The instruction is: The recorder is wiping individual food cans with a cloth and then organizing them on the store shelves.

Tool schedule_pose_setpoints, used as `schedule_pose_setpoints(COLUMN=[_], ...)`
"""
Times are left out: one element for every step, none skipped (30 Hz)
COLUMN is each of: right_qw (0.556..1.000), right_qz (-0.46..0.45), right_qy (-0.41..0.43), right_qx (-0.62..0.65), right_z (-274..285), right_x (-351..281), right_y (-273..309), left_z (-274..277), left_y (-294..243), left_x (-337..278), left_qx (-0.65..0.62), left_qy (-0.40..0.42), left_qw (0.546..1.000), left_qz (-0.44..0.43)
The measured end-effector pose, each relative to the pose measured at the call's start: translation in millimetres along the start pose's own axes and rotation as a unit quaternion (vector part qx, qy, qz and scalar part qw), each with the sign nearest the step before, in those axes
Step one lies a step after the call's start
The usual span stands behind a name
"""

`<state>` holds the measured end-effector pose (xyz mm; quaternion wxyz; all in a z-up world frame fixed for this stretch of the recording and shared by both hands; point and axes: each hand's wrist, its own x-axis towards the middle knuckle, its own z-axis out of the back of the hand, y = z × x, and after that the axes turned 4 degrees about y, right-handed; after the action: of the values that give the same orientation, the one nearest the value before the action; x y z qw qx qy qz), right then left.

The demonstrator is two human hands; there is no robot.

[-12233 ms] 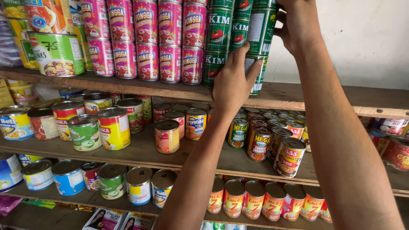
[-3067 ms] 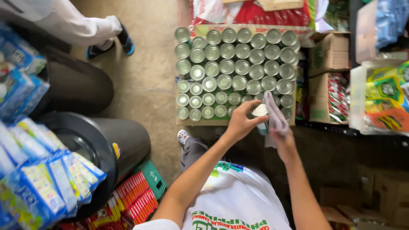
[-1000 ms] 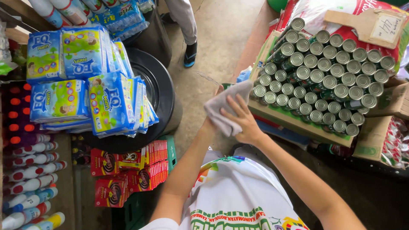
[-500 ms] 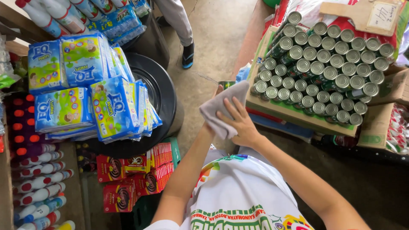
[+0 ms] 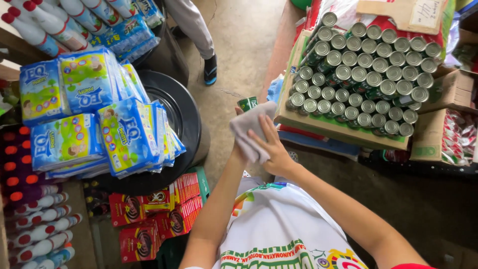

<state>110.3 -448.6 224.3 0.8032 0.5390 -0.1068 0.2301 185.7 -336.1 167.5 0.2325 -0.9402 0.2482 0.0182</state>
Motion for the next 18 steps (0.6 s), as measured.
schedule_pose_setpoints(right_qw=[0.995, 0.98, 0.98, 0.978, 0.975, 0.975, 0.981, 0.985, 0.984, 0.988, 0.99, 0.99, 0.985, 0.979, 0.98, 0.971, 0.961, 0.962], right_qz=[0.001, 0.002, 0.0, -0.006, -0.012, -0.014, -0.008, -0.002, -0.001, -0.006, -0.009, -0.007, -0.009, -0.011, -0.011, -0.01, -0.011, -0.013], right_qy=[0.043, 0.085, 0.083, 0.082, 0.082, 0.08, 0.051, 0.022, 0.022, -0.006, -0.032, -0.032, -0.021, -0.011, -0.01, 0.015, 0.041, 0.043], right_qx=[-0.09, -0.179, -0.181, -0.193, -0.205, -0.207, -0.189, -0.172, -0.174, -0.157, -0.138, -0.138, -0.17, -0.201, -0.2, -0.238, -0.273, -0.27], right_z=[1.8, 3.7, 4.7, 5.9, 7.2, 5.9, 5.8, 5.6, 8.4, 10.8, 11.9, 22.7, 31.6, 40.3, 47.1, 53.8, 58.8, 57.6], right_x=[-5.0, -10.2, -10.5, -11.1, -11.9, -13.3, -13.4, -13.4, -9.0, -4.4, 1.6, 16.6, 29.7, 42.9, 52.5, 61.9, 68.7, 65.1], right_y=[-1.4, -2.8, -7.6, -12.4, -17.2, -21.5, -26.3, -30.9, -29.1, -27.1, -25.5, -9.7, 7.1, 23.6, 31.6, 39.4, 48.3, 47.8], left_z=[7.3, 14.5, 21.8, 29.0, 36.2, 40.4, 43.9, 47.3, 34.9, 22.5, 11.0, 24.7, 39.7, 54.9, 32.5, 10.2, -11.1, -9.6], left_y=[1.0, 2.2, 1.8, 1.4, 1.3, -0.8, -2.9, -5.3, -16.6, -28.3, -41.9, -42.6, -43.1, -43.6, -45.1, -46.4, -46.8, -45.0], left_x=[-1.6, -3.2, -4.1, -5.1, -6.2, -7.1, -6.3, -5.6, -6.7, -8.1, -10.2, -4.7, -2.3, 0.1, -3.4, -6.7, -14.1, -15.4], left_qx=[0.022, 0.044, 0.044, 0.066, 0.088, 0.088, 0.11, 0.131, 0.131, 0.195, 0.259, 0.259, 0.48, 0.673, 0.673, 0.615, 0.553, 0.554], left_qy=[0.01, 0.019, 0.021, 0.032, 0.042, 0.044, 0.056, 0.067, 0.07, 0.1, 0.127, 0.128, 0.122, 0.107, 0.105, 0.096, 0.084, 0.08], left_qw=[1.0, 0.999, 0.999, 0.997, 0.995, 0.995, 0.992, 0.988, 0.988, 0.976, 0.957, 0.957, 0.867, 0.727, 0.727, 0.771, 0.81, 0.81], left_qz=[0.005, 0.01, 0.013, 0.018, 0.023, 0.026, 0.029, 0.033, 0.032, 0.019, 0.003, 0.001, -0.045, -0.088, -0.088, -0.133, -0.176, -0.174])
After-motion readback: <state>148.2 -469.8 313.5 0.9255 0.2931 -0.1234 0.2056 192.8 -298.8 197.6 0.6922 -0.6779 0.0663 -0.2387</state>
